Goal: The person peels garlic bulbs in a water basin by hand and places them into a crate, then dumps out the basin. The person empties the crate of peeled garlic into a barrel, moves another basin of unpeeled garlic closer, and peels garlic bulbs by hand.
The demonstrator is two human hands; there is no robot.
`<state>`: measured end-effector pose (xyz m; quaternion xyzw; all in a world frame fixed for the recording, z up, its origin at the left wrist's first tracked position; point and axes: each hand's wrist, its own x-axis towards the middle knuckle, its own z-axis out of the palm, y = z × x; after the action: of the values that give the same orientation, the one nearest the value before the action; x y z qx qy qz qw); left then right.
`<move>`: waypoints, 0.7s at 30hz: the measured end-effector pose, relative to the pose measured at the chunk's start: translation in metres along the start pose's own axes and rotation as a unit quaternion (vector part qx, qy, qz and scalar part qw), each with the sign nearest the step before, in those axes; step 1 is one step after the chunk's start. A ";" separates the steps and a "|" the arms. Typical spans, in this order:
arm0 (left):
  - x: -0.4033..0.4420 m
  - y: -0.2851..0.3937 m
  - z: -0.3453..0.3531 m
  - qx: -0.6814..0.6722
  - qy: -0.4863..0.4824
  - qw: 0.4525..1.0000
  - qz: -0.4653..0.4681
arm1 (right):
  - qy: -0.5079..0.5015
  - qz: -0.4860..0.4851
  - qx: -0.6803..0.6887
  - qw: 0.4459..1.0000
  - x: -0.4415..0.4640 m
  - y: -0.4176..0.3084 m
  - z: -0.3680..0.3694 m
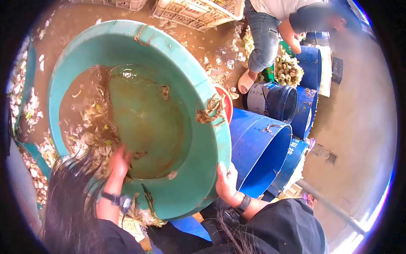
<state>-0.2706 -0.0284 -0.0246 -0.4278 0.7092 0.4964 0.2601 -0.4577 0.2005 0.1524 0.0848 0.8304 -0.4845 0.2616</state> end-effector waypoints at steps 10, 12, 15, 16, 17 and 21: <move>0.003 0.263 -0.002 -0.144 0.208 0.815 0.521 | -0.025 -0.010 -0.009 1.000 0.005 0.000 -0.003; -0.014 0.205 0.045 -0.192 0.077 0.813 0.544 | -0.022 -0.003 -0.014 1.000 0.002 -0.003 0.000; 0.005 0.087 0.129 -0.095 0.006 0.863 0.496 | -0.015 -0.012 -0.025 0.999 0.001 -0.004 0.003; 0.018 0.089 0.114 -0.125 0.101 0.899 0.407 | -0.022 -0.024 0.001 0.999 0.001 -0.003 0.004; 0.036 0.094 0.102 -0.153 0.188 0.920 0.307 | -0.022 -0.019 -0.005 1.000 0.004 -0.003 0.002; 0.128 0.170 0.032 -0.168 0.310 0.908 0.227 | -0.024 -0.024 -0.055 0.998 0.000 -0.003 -0.001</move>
<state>-0.4827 -0.0194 -0.0560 -0.4251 0.7380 0.4963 -0.1683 -0.4595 0.1996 0.1552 0.0389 0.8512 -0.4458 0.2742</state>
